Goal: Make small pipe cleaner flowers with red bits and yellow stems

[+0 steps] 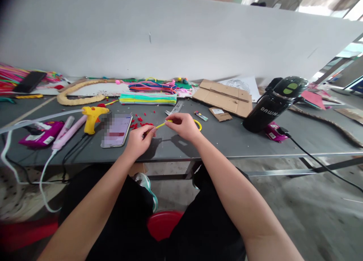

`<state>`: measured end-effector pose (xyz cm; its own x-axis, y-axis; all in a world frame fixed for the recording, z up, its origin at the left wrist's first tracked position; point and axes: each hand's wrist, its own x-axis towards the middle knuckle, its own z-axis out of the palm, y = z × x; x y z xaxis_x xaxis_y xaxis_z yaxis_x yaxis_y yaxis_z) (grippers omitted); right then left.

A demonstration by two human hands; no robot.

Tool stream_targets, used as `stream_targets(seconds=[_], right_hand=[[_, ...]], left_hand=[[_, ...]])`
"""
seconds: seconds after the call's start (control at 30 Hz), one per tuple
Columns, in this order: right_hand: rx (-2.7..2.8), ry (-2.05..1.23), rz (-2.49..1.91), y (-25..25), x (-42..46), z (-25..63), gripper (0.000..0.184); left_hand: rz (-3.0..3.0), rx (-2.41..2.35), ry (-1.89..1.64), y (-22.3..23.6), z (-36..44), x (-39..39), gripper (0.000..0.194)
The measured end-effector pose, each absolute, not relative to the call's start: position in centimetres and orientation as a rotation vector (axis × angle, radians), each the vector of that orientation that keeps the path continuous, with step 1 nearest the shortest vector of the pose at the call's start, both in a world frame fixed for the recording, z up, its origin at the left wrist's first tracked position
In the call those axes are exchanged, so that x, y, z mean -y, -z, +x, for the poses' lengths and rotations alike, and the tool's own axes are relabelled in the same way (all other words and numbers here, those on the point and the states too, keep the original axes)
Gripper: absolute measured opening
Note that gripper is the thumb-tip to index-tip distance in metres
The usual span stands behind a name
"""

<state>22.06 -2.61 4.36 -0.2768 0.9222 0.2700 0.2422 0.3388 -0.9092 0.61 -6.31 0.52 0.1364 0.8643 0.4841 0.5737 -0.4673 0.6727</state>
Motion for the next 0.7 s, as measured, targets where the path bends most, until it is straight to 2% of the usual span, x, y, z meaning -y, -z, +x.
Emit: stream_targets(seconds=[0.7], right_hand=[[1.662, -1.066, -1.061, -5.4, 1.6, 23.5, 0.033]], left_hand=[[1.988, -1.434, -1.27, -0.3, 0.6, 6.2, 0.029]])
